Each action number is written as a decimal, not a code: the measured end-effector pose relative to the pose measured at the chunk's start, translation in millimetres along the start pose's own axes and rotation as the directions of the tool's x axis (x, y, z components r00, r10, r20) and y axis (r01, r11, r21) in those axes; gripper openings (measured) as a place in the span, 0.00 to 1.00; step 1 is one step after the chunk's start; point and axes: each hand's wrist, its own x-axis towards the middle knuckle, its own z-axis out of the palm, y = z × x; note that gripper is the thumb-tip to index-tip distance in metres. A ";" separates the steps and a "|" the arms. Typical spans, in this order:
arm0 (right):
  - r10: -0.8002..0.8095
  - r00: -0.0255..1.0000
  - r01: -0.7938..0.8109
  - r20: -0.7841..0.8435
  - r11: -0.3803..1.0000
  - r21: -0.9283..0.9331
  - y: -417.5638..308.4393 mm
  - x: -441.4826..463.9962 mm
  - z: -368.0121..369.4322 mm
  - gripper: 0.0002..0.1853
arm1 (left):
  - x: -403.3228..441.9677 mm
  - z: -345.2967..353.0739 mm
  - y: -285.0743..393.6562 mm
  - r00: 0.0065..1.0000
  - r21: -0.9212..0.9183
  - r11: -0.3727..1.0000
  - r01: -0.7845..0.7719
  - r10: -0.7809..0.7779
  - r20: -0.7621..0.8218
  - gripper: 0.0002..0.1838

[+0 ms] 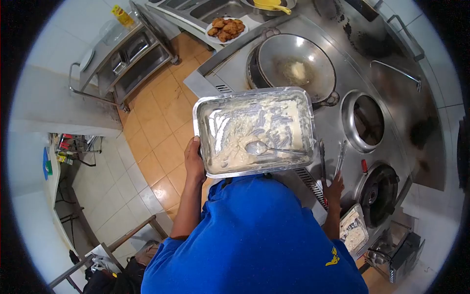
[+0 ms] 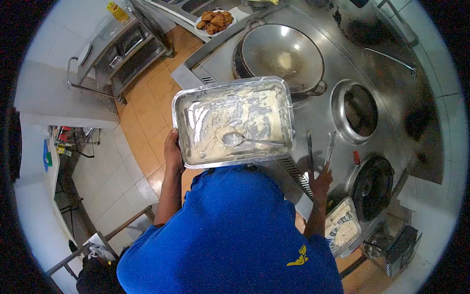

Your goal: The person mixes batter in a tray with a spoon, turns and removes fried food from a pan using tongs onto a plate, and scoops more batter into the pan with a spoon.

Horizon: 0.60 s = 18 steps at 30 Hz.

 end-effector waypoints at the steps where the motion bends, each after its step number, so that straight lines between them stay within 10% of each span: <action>1: -0.015 0.999 0.010 0.044 0.995 0.103 6.4 -2.4 7.9 0.37 | 0.0 -1.5 0.0 1.000 0.004 1.000 0.003 -0.003 0.004 0.18; 9: -0.066 0.957 0.017 -0.281 0.985 -0.172 -6.8 -15.1 18.3 0.38 | 8.8 -5.9 -2.3 1.000 0.013 1.000 0.013 -0.014 0.023 0.19; 12: 0.100 0.994 -0.099 -0.047 0.995 0.020 -2.3 -4.7 14.6 0.39 | 12.0 -10.9 -3.3 0.999 0.042 0.999 0.024 -0.025 0.034 0.19; 18: 0.018 0.980 0.006 -0.200 0.992 0.123 13.3 0.9 17.8 0.49 | 3.4 -1.8 0.3 1.000 0.030 0.999 0.021 -0.021 0.003 0.21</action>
